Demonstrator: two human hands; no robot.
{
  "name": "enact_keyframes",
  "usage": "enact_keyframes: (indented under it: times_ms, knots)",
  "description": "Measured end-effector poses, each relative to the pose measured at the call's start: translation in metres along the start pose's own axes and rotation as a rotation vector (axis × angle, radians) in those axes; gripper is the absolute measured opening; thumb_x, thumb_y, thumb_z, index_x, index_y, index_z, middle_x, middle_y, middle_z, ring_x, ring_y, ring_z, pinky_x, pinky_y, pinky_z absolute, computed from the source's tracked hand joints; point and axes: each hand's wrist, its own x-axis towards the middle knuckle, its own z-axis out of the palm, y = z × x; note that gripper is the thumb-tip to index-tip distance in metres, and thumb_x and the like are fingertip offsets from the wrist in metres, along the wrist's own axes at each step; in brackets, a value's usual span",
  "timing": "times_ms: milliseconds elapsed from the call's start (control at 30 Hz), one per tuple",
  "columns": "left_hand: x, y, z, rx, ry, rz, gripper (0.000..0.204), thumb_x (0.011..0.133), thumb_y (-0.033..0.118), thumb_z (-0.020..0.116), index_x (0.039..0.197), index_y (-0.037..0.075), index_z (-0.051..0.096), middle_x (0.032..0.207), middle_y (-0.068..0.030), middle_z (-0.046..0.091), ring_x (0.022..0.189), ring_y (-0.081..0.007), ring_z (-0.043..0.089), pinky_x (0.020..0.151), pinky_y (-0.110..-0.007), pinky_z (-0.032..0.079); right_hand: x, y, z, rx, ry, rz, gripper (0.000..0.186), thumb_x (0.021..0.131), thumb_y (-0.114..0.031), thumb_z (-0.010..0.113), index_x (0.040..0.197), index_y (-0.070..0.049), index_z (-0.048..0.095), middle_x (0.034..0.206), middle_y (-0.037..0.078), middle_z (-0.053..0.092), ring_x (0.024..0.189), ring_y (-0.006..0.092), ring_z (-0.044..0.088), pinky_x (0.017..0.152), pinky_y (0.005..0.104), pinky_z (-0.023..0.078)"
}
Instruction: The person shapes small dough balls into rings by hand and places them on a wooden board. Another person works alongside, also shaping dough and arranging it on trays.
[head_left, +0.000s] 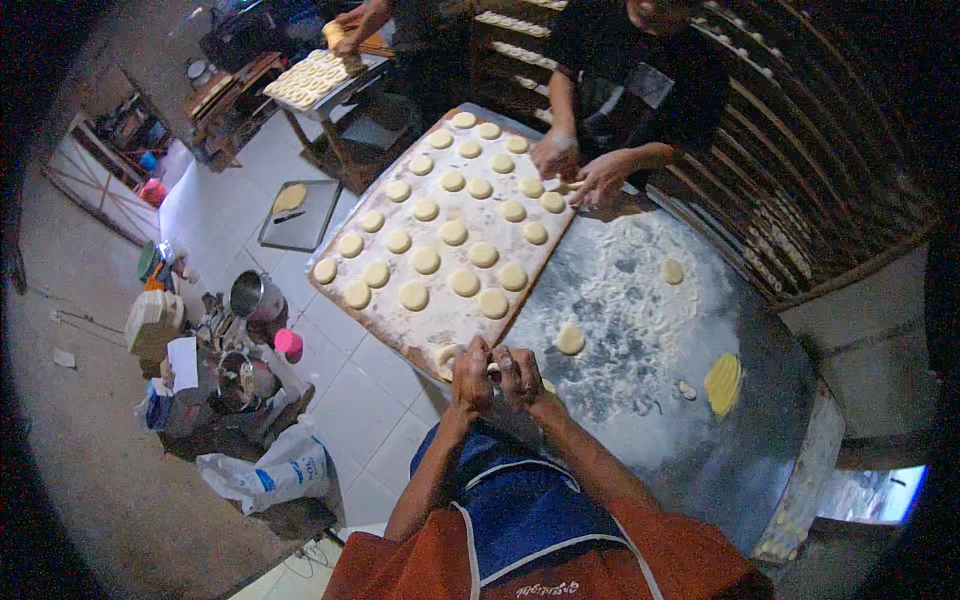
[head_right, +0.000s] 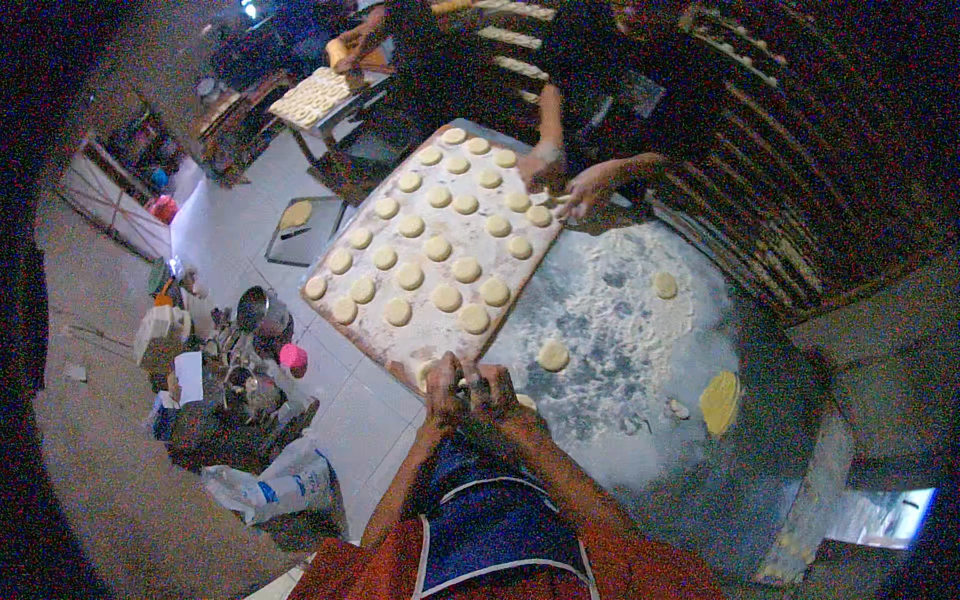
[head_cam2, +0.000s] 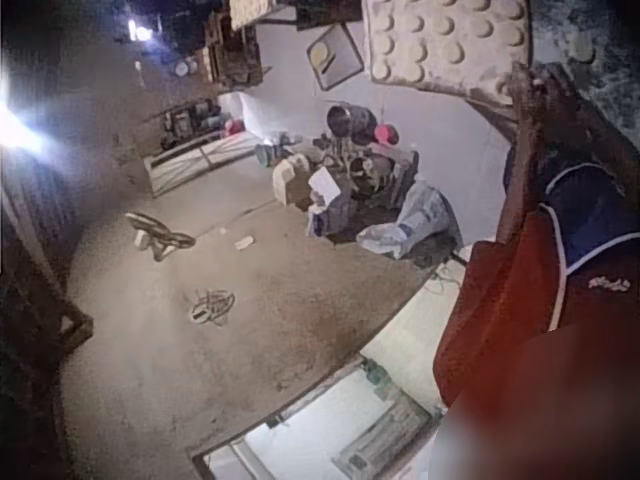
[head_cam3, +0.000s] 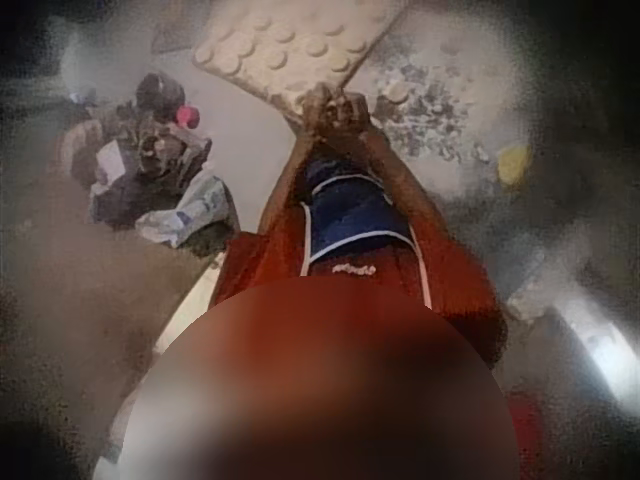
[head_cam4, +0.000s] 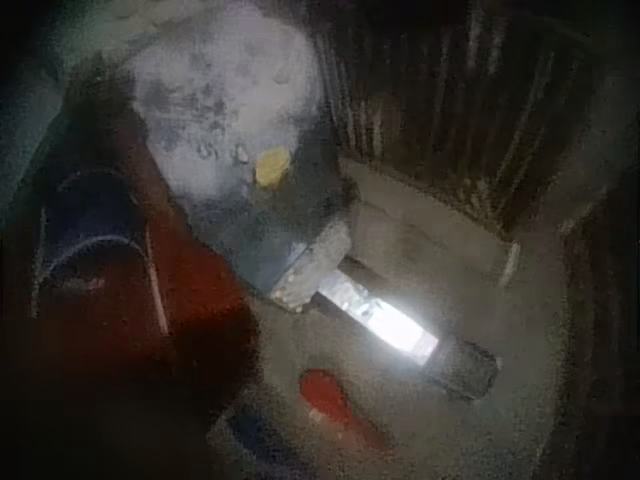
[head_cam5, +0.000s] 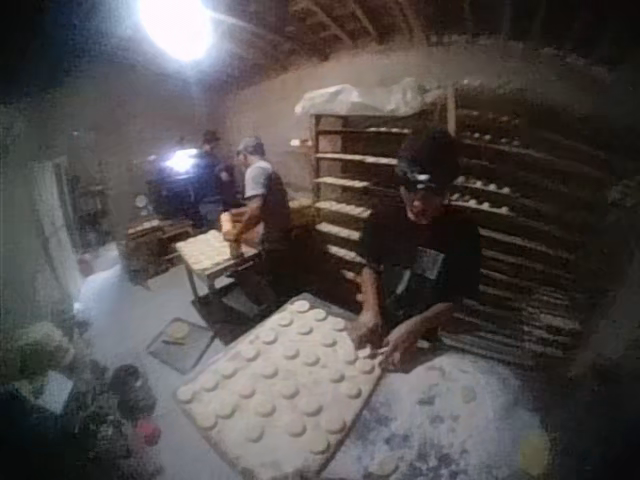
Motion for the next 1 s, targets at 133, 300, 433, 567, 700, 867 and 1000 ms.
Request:
enact_keyframes:
  times_ms: [133,300,433,567,700,867,1000]
  knots:
    - [0.006,-0.067,-0.058,-0.680,0.264,-0.447,0.040,0.096,0.037,0.038,0.077,0.003,0.046,0.066,-0.0099,0.051,0.061,-0.0183,0.050,0.055,-0.034,0.040,0.063,-0.028,0.042,0.022,-0.122,-0.069,0.027,0.083,-0.026,0.062,0.086,0.001,0.059,0.079,0.017,0.060,0.073,0.0281,0.059,0.066,0.0372,0.046]
    - [0.049,-0.071,-0.099,0.310,0.166,-0.308,0.022,0.088,0.019,0.046,0.080,-0.001,0.051,0.076,-0.0184,0.055,0.071,-0.0364,0.053,0.067,-0.044,0.042,0.100,-0.032,0.071,-0.583,-0.181,0.233,0.039,0.074,-0.018,0.065,0.102,0.006,0.055,0.093,0.023,0.060,0.086,0.0375,0.059,0.080,0.0431,0.047]
    - [0.047,-0.083,-0.114,0.335,0.178,-0.200,0.015,0.084,0.015,0.059,0.087,0.000,0.059,0.082,-0.0168,0.058,0.078,-0.0363,0.055,0.071,-0.044,0.044,0.121,-0.025,0.064,-0.855,-0.262,0.094,0.050,0.073,-0.013,0.063,0.114,0.011,0.046,0.103,0.025,0.056,0.096,0.0399,0.055,0.087,0.0441,0.045]
    - [0.046,-0.064,-0.115,0.377,0.156,-0.129,0.018,0.079,0.016,0.071,0.085,0.001,0.063,0.081,-0.0142,0.058,0.078,-0.0308,0.057,0.068,-0.040,0.046,0.157,0.012,0.082,-0.771,-0.315,-0.190,0.042,0.079,-0.007,0.055,0.119,0.007,0.048,0.116,0.026,0.054,0.111,0.0390,0.051,0.094,0.0437,0.043]
    - [0.047,-0.068,-0.115,0.287,0.163,-0.190,0.018,0.080,0.015,0.069,0.088,0.000,0.063,0.085,-0.0157,0.059,0.081,-0.0324,0.057,0.072,-0.042,0.045,0.160,0.034,0.098,-0.911,-0.265,-0.419,0.035,0.082,-0.011,0.055,0.113,0.005,0.054,0.118,0.024,0.055,0.117,0.0397,0.048,0.092,0.0451,0.045]
    - [0.081,-0.115,-0.141,0.715,0.321,0.048,0.031,0.083,0.010,0.056,0.110,-0.007,0.055,0.104,-0.0252,0.056,0.097,-0.0413,0.053,0.089,-0.049,0.041,0.177,-0.009,0.075,-0.721,-0.409,0.173,0.031,0.077,-0.015,0.063,0.104,0.001,0.063,0.111,0.022,0.060,0.111,0.0366,0.054,0.087,0.0432,0.048]
    - [0.111,-0.167,-0.170,0.823,-0.112,-0.141,0.028,0.081,0.017,0.060,0.099,-0.004,0.058,0.100,-0.0249,0.059,0.096,-0.0414,0.055,0.087,-0.049,0.043,0.127,-0.009,0.046,-0.216,-0.088,0.271,0.022,0.072,-0.007,0.066,0.093,-0.002,0.066,0.087,0.016,0.064,0.084,0.0327,0.063,0.075,0.0401,0.049]
